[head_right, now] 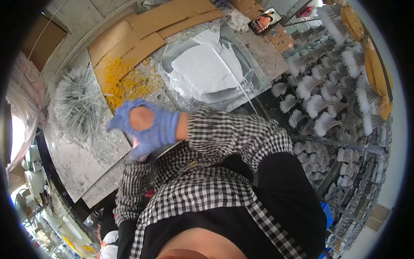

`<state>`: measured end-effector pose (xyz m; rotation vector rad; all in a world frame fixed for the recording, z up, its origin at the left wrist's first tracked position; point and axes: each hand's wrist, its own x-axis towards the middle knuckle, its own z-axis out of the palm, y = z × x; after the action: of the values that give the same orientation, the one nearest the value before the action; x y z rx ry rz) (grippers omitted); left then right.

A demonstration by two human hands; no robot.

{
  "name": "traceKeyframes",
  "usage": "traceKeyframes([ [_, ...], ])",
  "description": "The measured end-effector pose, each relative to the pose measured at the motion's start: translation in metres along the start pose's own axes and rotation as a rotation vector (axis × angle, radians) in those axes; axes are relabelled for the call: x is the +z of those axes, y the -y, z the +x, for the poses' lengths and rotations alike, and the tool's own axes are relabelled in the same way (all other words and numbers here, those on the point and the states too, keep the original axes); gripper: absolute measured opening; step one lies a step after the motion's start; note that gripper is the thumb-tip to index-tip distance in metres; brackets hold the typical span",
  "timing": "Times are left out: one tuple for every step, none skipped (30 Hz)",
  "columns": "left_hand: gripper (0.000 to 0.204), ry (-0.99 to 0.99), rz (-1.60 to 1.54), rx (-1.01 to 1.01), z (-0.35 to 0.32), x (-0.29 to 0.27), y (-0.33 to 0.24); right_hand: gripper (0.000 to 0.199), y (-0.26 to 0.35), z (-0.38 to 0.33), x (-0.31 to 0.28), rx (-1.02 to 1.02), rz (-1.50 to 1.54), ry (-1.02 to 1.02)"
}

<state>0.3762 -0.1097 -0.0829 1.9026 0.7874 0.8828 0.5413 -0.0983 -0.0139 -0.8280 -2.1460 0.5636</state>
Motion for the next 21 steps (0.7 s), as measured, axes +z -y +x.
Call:
traceKeyframes([
  [0.063, -0.012, 0.050, 0.025, 0.002, -0.010, 0.008, 0.094, -0.004, -0.006, -0.017, 0.096, 0.066, 0.034],
  [0.064, -0.019, 0.099, 0.049, 0.007, -0.008, 0.000, 0.094, -0.012, -0.017, -0.025, 0.100, 0.065, 0.035],
  [0.064, -0.017, 0.094, 0.050, 0.015, -0.012, -0.008, 0.098, -0.024, -0.031, -0.030, 0.218, 0.078, 0.067],
  [0.056, -0.152, -0.115, 0.089, 0.037, -0.017, -0.038, 0.102, -0.034, -0.047, -0.029, 0.347, 0.086, 0.093],
  [0.049, -0.300, -0.308, 0.116, 0.050, -0.023, -0.063, 0.095, -0.033, -0.052, -0.018, 0.316, 0.081, 0.098],
  [0.049, -0.293, -0.328, 0.123, 0.068, -0.018, -0.065, 0.095, -0.038, -0.057, 0.002, 0.330, 0.063, 0.097],
  [0.053, -0.059, 0.103, 0.246, 0.081, -0.024, -0.072, 0.087, -0.036, -0.046, 0.033, 0.331, 0.547, 0.018],
  [0.057, 0.195, 0.509, 0.359, 0.091, -0.023, -0.070, 0.079, -0.037, -0.046, 0.051, 0.350, 1.012, -0.068],
  [0.047, 0.339, 0.592, 0.282, 0.090, -0.015, -0.065, 0.079, -0.037, -0.047, 0.058, 0.345, 1.024, -0.039],
  [0.047, 0.342, 0.580, 0.292, 0.100, -0.009, -0.064, 0.077, -0.044, -0.054, 0.059, 0.359, 0.931, -0.049],
  [0.046, 0.553, 0.692, 0.088, 0.107, -0.008, -0.068, 0.075, -0.051, -0.058, 0.060, 0.367, 0.864, -0.043],
  [0.046, 0.764, 0.791, -0.129, 0.109, -0.008, -0.068, 0.073, -0.059, -0.062, 0.061, 0.374, 0.802, -0.034],
  [0.030, 0.620, 0.778, 0.125, 0.098, -0.009, -0.068, 0.071, -0.063, -0.062, 0.060, 0.368, 0.736, -0.026],
  [0.030, 0.620, 0.770, 0.104, 0.097, -0.009, -0.078, 0.069, -0.067, -0.069, 0.062, 0.378, 0.671, -0.015],
  [0.031, 0.555, 0.719, 0.199, 0.099, -0.010, -0.089, 0.068, -0.071, -0.076, 0.065, 0.385, 0.612, 0.002],
  [0.033, 0.486, 0.676, 0.280, 0.098, -0.013, -0.098, 0.066, -0.068, -0.081, 0.072, 0.385, 0.565, 0.026],
  [0.036, 0.407, 0.733, 0.315, 0.098, -0.004, -0.067, 0.064, -0.071, -0.084, 0.078, 0.386, 0.511, 0.049],
  [0.038, 0.720, 0.738, -0.365, 0.103, 0.001, -0.061, 0.062, -0.069, -0.082, 0.088, 0.368, 0.477, 0.079],
  [0.039, 0.646, 0.798, -0.120, 0.097, 0.002, -0.058, 0.062, -0.068, -0.079, 0.096, 0.350, 0.522, 0.108],
  [0.040, 0.569, 0.846, 0.136, 0.093, 0.006, -0.057, 0.062, -0.069, -0.083, 0.097, 0.283, 0.386, 0.089],
  [0.040, 0.563, 0.849, 0.094, 0.090, 0.010, -0.058, 0.062, -0.070, -0.089, 0.096, 0.215, 0.250, 0.065],
])
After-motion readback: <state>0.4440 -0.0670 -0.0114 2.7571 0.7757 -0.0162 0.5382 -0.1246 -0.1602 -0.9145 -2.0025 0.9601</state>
